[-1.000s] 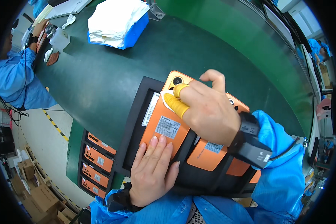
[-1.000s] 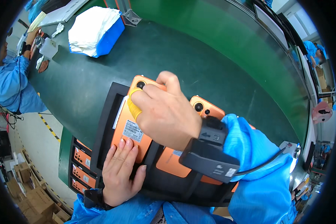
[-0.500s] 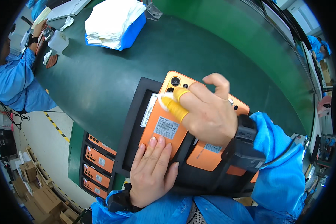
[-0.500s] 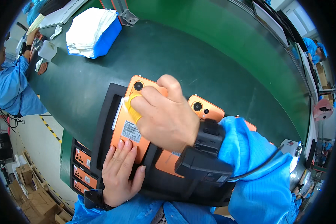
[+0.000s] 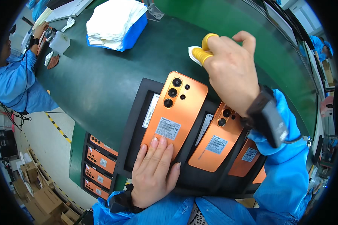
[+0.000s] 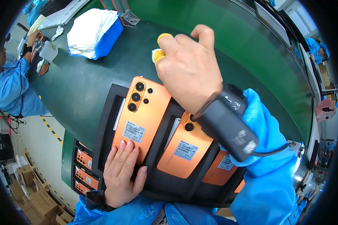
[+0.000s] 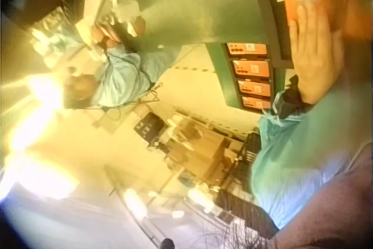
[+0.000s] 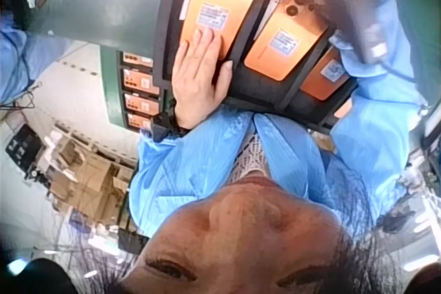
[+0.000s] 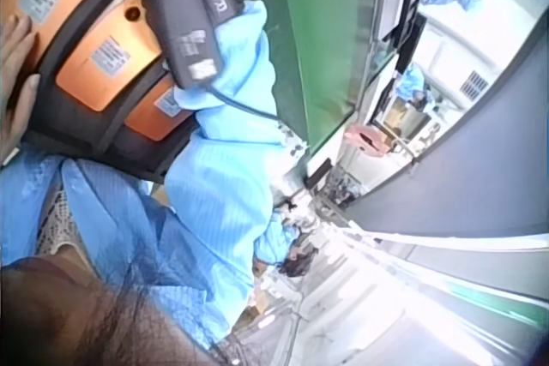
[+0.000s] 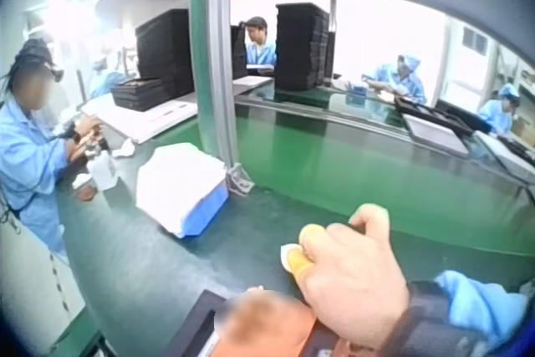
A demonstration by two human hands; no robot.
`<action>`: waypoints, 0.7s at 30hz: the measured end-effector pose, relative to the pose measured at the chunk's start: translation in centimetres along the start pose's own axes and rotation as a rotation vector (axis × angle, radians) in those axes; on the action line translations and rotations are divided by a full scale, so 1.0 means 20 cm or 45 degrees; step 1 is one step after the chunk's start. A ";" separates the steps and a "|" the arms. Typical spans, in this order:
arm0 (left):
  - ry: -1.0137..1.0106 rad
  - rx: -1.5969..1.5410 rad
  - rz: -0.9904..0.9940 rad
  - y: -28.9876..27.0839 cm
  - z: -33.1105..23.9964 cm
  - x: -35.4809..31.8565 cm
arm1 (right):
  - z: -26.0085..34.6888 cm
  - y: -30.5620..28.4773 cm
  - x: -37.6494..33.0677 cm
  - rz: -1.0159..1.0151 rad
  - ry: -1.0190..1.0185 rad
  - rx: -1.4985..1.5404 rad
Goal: Cleaning the back of smartphones with a cloth and liquid.
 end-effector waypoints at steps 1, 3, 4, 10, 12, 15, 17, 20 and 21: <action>-0.015 0.002 0.004 0.00 0.00 0.00 | 0.03 0.00 0.01 -0.094 -0.070 0.114; 0.017 -0.025 0.008 0.00 -0.01 0.00 | 0.10 -0.02 -0.05 -0.084 -0.255 0.250; 0.036 -0.046 0.008 0.00 -0.01 0.01 | 0.15 0.00 -0.09 -0.041 -0.335 0.242; 0.023 -0.061 0.023 -0.01 0.00 0.00 | 0.21 -0.03 -0.14 0.025 -0.138 0.227; 0.034 -0.065 0.019 0.00 -0.01 0.00 | 0.22 -0.05 -0.20 0.143 0.042 0.188; 0.020 -0.060 0.014 0.00 0.01 -0.01 | 0.24 -0.08 -0.27 0.242 0.115 0.205; 0.025 -0.063 0.008 0.00 0.01 -0.01 | 0.26 -0.09 -0.30 0.257 0.147 0.190; 0.045 -0.073 0.008 0.00 -0.01 0.01 | 0.24 -0.09 -0.33 0.278 0.047 0.314; 0.037 -0.062 0.011 0.00 -0.01 0.00 | 0.23 -0.04 -0.29 0.148 0.048 0.326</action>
Point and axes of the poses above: each hand's wrist, its own x-axis towards the middle knuckle, its own y-axis out of the palm, z = x × y, the point moved 1 cm from there along x, towards the middle knuckle, and after that the axes turned 15 degrees about z, right-handed, at the moved point
